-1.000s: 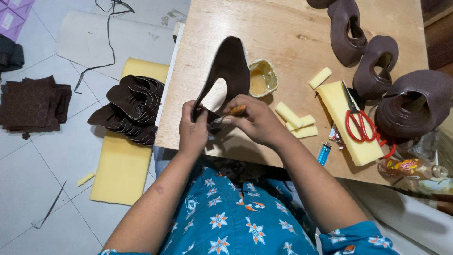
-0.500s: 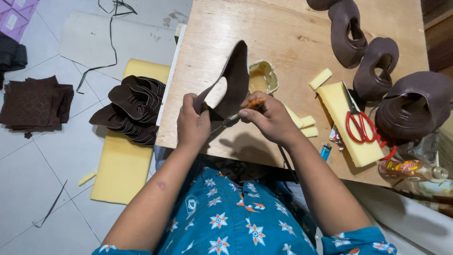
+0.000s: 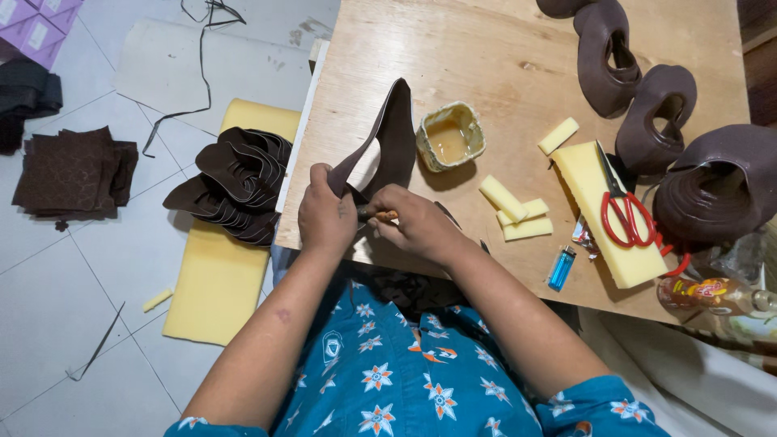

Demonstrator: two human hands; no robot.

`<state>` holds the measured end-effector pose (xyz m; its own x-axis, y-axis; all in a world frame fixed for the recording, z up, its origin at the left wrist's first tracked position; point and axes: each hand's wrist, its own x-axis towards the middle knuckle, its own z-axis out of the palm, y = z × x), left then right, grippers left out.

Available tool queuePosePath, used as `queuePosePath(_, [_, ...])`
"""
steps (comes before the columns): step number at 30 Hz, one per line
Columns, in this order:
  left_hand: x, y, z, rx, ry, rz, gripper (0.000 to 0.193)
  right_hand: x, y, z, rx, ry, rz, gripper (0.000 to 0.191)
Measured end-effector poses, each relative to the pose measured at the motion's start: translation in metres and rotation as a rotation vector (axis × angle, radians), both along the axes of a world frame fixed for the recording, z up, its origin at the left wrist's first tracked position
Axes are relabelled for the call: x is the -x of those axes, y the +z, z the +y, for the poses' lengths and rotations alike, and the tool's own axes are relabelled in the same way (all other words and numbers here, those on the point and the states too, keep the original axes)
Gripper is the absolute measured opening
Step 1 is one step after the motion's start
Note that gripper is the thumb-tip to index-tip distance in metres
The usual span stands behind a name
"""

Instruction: The person applies adhesive with a brush to the edges of brown shoe upper pieces and places them on a wooden table. The person repeats this process for multiple pieces, handling each one individually.

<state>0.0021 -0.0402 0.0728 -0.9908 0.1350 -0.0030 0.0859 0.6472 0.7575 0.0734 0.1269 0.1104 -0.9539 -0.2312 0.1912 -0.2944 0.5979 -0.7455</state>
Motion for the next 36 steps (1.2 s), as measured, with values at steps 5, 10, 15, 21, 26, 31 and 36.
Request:
queuePosePath(5, [-0.006,-0.002,-0.001,-0.011,-0.022,0.030,0.051,0.010,-0.019,0.015,0.181,-0.071,-0.133,0.015])
queuePosePath(10, [-0.013,-0.006,-0.008,-0.072,-0.063,0.015,0.055,0.028,-0.036,0.026,0.622,-0.108,-0.389,0.008])
queuePosePath(15, [-0.016,-0.014,-0.012,-0.207,-0.105,0.131,0.054,0.027,-0.032,0.029,0.686,-0.114,-0.371,0.009])
queuePosePath(21, [-0.019,-0.026,-0.011,-0.235,-0.142,0.195,0.057,0.013,-0.037,0.013,0.319,-0.117,-0.285,0.012])
queuePosePath(26, [-0.022,-0.029,-0.013,-0.234,-0.147,0.217,0.057,0.026,-0.049,0.019,0.525,-0.127,-0.387,0.014])
queuePosePath(31, [-0.020,-0.028,-0.014,-0.309,-0.022,0.226,0.043,0.011,-0.030,0.034,0.867,-0.264,-0.432,0.012])
queuePosePath(36, [-0.017,-0.026,-0.010,-0.229,0.081,0.301,0.047,-0.014,0.002,0.030,0.478,-0.212,-0.073,0.011])
